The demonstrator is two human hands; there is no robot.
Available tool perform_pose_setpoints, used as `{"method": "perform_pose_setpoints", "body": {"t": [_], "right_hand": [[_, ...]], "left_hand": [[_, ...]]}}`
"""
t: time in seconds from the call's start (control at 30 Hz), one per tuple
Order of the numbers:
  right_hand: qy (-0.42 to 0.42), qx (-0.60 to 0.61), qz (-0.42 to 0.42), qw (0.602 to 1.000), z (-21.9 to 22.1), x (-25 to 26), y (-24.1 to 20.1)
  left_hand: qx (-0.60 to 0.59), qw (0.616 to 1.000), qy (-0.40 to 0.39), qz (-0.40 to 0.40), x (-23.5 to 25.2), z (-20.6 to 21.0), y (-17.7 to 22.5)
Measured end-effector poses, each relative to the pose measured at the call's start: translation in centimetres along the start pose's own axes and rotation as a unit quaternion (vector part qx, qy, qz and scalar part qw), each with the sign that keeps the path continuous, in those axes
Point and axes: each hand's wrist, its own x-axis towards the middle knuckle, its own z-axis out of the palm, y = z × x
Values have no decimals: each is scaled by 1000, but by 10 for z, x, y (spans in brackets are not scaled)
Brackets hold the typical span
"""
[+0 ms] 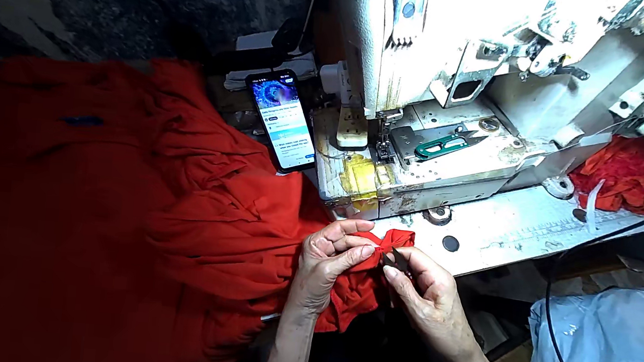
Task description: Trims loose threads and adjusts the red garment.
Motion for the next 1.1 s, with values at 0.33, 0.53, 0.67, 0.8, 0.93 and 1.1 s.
{"method": "perform_pose_setpoints", "body": {"t": [0.33,0.53,0.67,0.8,0.93,1.1], "right_hand": [[-1,-6,15,1000,-1,1,1],[9,-18,18,1000,1,1,-1],[33,-92,-35,995,5,1,4],[22,-51,-67,996,6,3,12],[-5,25,8,1000,4,4,6],[8,-35,21,999,3,7,3]], "left_hand": [[2,1000,-5,5,0,0,0],[14,1000,-5,9,0,1,-1],[21,1000,-6,5,1,1,-1],[1,1000,-7,-2,1,-1,0],[8,1000,-7,3,0,0,0],[12,1000,7,8,0,1,-1]]}}
